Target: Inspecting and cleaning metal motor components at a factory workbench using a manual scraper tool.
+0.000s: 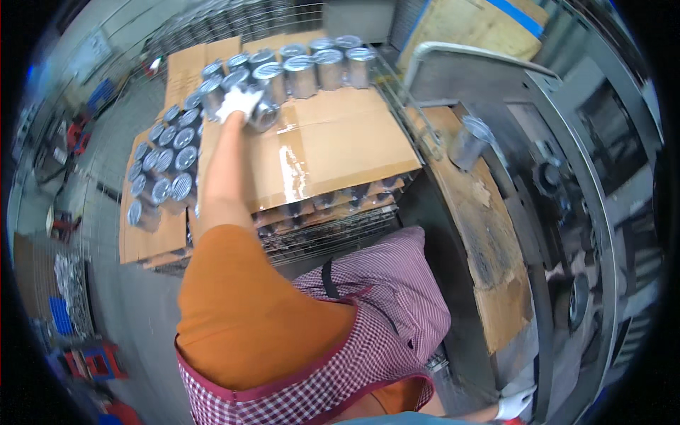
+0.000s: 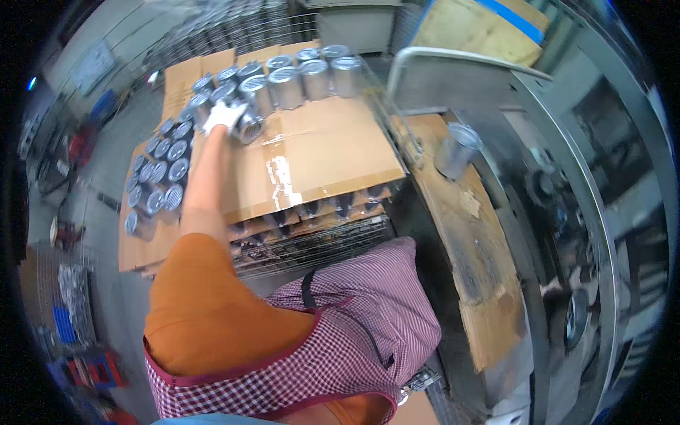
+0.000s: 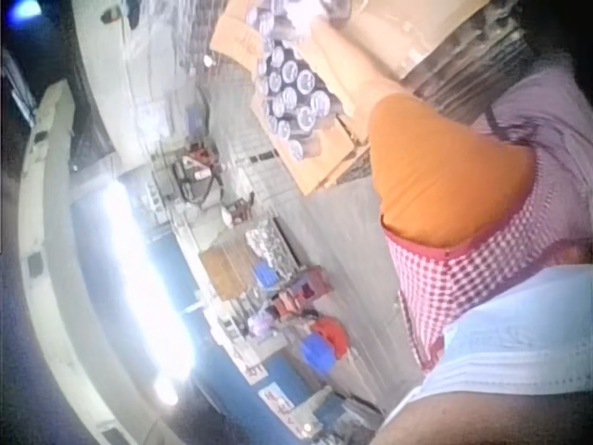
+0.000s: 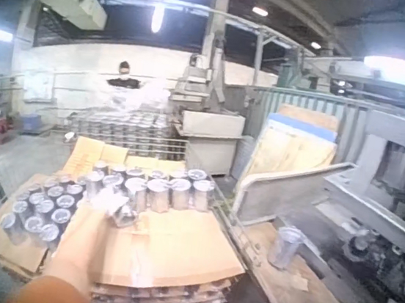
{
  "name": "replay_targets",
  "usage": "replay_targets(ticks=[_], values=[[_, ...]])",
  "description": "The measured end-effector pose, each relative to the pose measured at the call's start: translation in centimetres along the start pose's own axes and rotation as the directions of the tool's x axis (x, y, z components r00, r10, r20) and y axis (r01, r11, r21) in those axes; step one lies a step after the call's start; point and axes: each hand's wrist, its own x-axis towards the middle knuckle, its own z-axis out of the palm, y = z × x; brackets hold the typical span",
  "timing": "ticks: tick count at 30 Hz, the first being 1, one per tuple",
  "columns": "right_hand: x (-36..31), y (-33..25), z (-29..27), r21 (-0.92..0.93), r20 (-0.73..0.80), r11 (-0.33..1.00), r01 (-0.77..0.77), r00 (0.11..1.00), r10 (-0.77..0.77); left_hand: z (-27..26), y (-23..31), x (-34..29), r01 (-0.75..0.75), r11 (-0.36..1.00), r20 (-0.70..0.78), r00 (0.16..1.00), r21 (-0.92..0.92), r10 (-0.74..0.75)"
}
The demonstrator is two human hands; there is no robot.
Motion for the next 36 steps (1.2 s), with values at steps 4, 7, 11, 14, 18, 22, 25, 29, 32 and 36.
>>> replay_targets(ticks=[4,7,11,14,18,22,25,29,32,36], values=[[-0.9,0.0,0.5,-0.119,0.025,0.989,-0.092,0.995,0.095,-0.4,-1.1,2.1,-0.246,0.947,0.044,0.965,-0.207,0.260],[-1.2,-1.2,0.8,-0.107,-0.017,0.994,-0.036,0.999,0.034,1.1,0.3,0.0,-0.233,0.966,-0.043,0.972,-0.109,0.229],[-2.4,-2.5,-0.4,-0.032,-0.057,0.997,-0.076,0.996,0.074,0.6,9.3,-9.1,-0.555,0.826,-0.096,0.821,0.095,0.563],[-3.2,-3.4,-1.3,0.030,-0.048,0.995,-0.099,0.994,0.100,0.1,15.6,-12.3,-0.705,0.704,-0.252,0.698,-0.080,0.670],[-3.6,-4.0,-1.9,0.071,-0.004,0.987,-0.144,0.989,0.145,-1.7,25.5,-15.7,-0.815,0.323,-0.483,0.554,-0.481,0.678],[-3.4,-4.1,-1.2,0.093,0.002,0.986,-0.141,0.990,0.141,-2.0,33.2,-17.8,-0.939,0.253,-0.488,0.338,-0.234,0.804],[-2.4,-6.3,0.5,0.130,0.043,0.989,-0.078,0.996,0.073,3.1,35.5,-15.2,-0.985,0.114,-0.561,0.168,-0.130,0.811],[-3.7,-4.7,-2.8,0.000,0.017,0.993,-0.117,0.993,0.117,7.9,37.9,-19.3,-0.997,0.075,-0.322,0.062,0.027,0.945],[-3.8,-5.1,-2.2,0.037,-0.018,0.993,-0.112,0.993,0.113,12.1,36.0,-19.2,-0.983,0.158,-0.078,0.166,-0.098,0.983],[-3.6,-1.2,0.0,0.026,-0.124,0.997,-0.066,0.990,0.069,7.2,36.4,-24.9,-0.935,0.351,0.019,0.350,-0.055,0.936]])
